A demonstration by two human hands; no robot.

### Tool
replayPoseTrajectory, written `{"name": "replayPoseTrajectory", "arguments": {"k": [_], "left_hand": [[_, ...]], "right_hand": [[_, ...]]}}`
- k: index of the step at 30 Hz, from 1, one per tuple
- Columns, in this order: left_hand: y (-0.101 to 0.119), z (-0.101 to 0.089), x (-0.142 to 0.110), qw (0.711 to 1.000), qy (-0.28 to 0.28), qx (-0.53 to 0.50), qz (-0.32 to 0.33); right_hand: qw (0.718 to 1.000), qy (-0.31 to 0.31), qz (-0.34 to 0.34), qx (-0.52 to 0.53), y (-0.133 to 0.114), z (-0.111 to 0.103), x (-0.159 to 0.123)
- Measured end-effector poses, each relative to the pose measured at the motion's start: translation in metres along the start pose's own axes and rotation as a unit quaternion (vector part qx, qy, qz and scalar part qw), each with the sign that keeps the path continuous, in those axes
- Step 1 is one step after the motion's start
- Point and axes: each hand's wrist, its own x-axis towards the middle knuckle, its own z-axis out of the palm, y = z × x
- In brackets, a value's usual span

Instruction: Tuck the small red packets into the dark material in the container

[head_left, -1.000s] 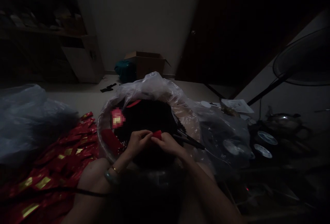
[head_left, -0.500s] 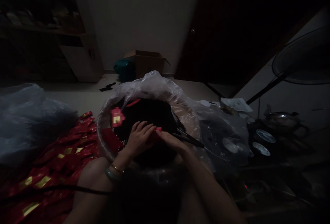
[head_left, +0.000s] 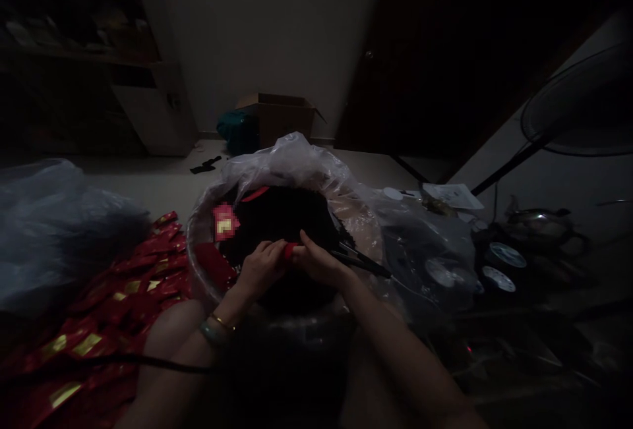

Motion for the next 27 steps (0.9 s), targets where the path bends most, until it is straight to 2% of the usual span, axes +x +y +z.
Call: {"name": "replayPoseTrajectory", "arguments": {"k": [2, 3, 5, 7, 8, 9, 11, 13, 15, 20, 22, 25, 27], "left_hand": [[-0.002, -0.003, 0.0, 0.999, -0.004, -0.006, -0.033], [-0.004, -0.005, 0.0, 0.999, -0.004, -0.009, -0.05], [-0.008, -0.011, 0.0, 0.996, -0.003, -0.02, -0.087], [-0.013, -0.017, 0.001, 0.992, -0.001, -0.031, -0.125], [-0.015, -0.021, 0.001, 0.989, 0.001, -0.036, -0.143], [-0.018, -0.024, 0.002, 0.986, 0.005, -0.04, -0.16], [-0.021, -0.029, 0.003, 0.981, 0.016, -0.051, -0.187], [-0.024, -0.033, 0.004, 0.976, 0.026, -0.064, -0.204], [-0.026, -0.034, 0.005, 0.974, 0.03, -0.077, -0.213], [-0.03, -0.036, 0.006, 0.969, 0.03, -0.077, -0.232], [-0.032, -0.039, 0.008, 0.967, 0.029, -0.072, -0.244], [-0.032, -0.043, 0.01, 0.966, 0.021, -0.065, -0.251], [-0.031, -0.045, 0.01, 0.967, 0.019, -0.063, -0.247]], "right_hand": [[1.0, -0.02, 0.004, 0.003, -0.01, -0.004, -0.008], [1.0, -0.005, -0.007, 0.0, -0.014, -0.007, -0.012], [0.994, 0.077, -0.058, -0.048, -0.013, -0.014, -0.02], [0.961, 0.152, -0.121, -0.197, 0.0, -0.018, -0.025], [0.927, 0.163, -0.14, -0.306, 0.01, -0.019, -0.026], [0.882, 0.138, -0.145, -0.426, 0.021, -0.019, -0.026], [0.776, 0.045, -0.131, -0.616, 0.043, -0.016, -0.024], [0.686, -0.028, -0.135, -0.715, 0.055, -0.011, -0.017], [0.638, -0.056, -0.152, -0.753, 0.056, -0.004, -0.005], [0.614, -0.051, -0.173, -0.768, 0.042, 0.017, 0.038], [0.596, -0.073, -0.192, -0.776, 0.041, 0.026, 0.049], [0.57, -0.114, -0.23, -0.781, 0.043, 0.032, 0.054], [0.574, -0.112, -0.24, -0.775, 0.042, 0.028, 0.05]]}}
